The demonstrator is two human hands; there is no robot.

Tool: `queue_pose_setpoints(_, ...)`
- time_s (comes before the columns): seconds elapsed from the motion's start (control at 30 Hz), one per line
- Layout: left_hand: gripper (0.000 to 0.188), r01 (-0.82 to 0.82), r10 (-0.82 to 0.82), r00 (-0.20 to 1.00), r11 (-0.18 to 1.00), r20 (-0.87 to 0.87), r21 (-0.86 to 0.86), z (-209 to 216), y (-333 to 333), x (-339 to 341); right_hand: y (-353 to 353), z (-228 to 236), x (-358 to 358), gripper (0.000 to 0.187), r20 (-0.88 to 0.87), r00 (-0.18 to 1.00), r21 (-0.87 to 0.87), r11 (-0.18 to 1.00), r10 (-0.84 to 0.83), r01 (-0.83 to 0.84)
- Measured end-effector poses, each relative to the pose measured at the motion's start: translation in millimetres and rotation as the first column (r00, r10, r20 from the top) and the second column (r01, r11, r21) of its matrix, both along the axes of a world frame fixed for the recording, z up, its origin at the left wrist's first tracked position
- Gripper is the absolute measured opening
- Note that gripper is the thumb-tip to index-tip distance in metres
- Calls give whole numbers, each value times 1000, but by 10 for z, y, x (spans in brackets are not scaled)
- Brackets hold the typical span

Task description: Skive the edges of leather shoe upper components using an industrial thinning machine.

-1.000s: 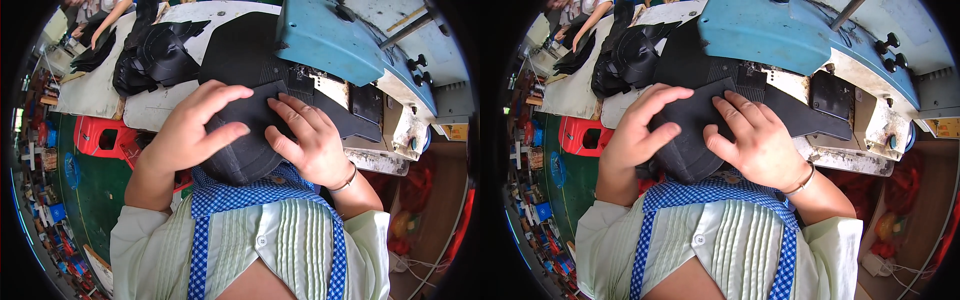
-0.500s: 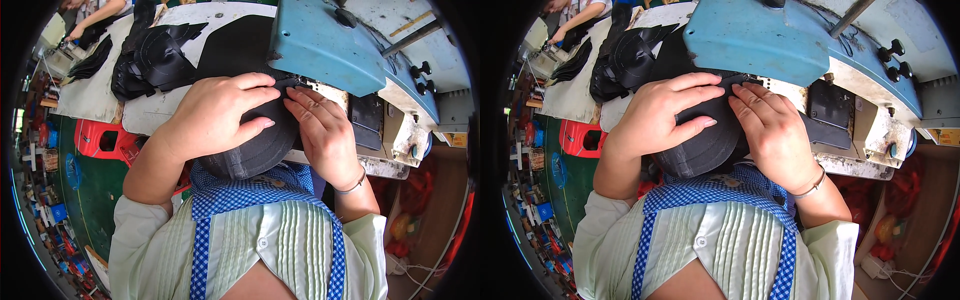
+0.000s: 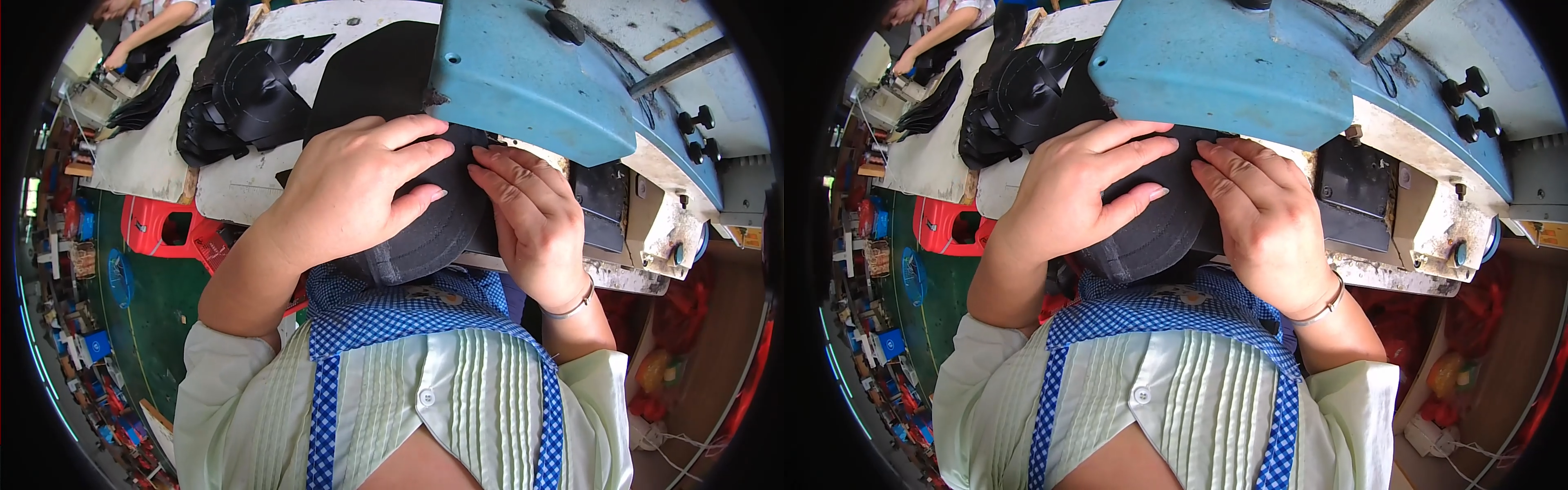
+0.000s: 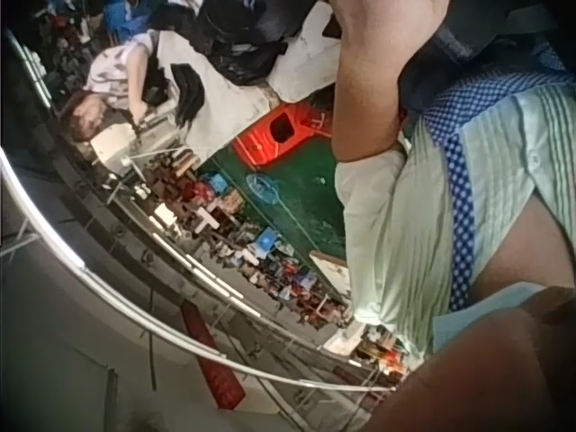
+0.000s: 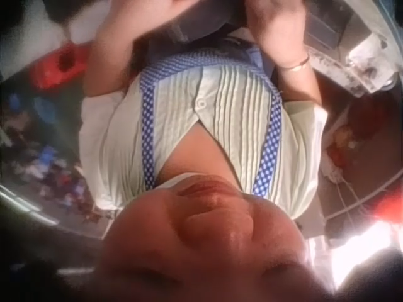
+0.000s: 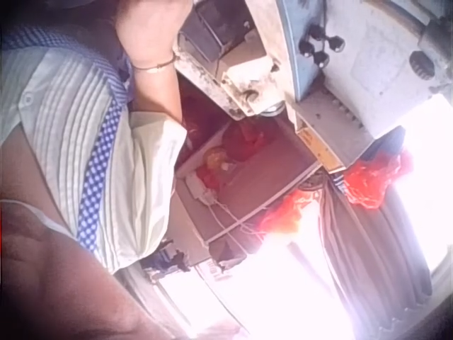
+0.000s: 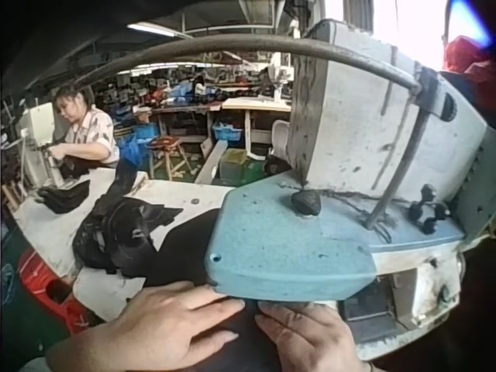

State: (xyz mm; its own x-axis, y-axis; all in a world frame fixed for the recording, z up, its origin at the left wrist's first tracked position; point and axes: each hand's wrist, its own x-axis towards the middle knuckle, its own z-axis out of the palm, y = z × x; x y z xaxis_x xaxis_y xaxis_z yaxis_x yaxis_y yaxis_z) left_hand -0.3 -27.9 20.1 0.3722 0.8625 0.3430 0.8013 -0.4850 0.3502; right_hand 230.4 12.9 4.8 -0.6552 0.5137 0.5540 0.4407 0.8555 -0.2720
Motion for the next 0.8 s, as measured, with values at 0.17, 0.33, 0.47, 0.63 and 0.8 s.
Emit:
queue_pose_setpoints(0.17, 37, 3, -2, 1000, 999, -11, 41, -11, 56, -8, 1, -7, -12, 35, 1, 1000, 10, 1000, -11, 11)
queue_pose_setpoints(0.33, 34, 4, -3, 1000, 998, -7, 57, -20, 150, -56, 3, -1, -33, 35, -17, 1000, -12, 1000, -19, 19)
queue_pose_setpoints(0.47, 28, 42, -48, 999, 981, 25, 190, -78, 230, -80, 7, 4, -39, 35, -28, 1000, -11, 1000, -8, 8)
queue_pose_setpoints(0.63, 28, 60, -73, 990, 992, 120, 111, -113, 271, -112, 25, -35, -22, 36, -18, 1000, 28, 1000, -1, 1)
queue_pose_setpoints(0.8, 22, 80, -99, 982, 990, 159, 117, -78, 297, -95, 12, -4, -34, 36, -30, 1000, -21, 1000, -7, 7)
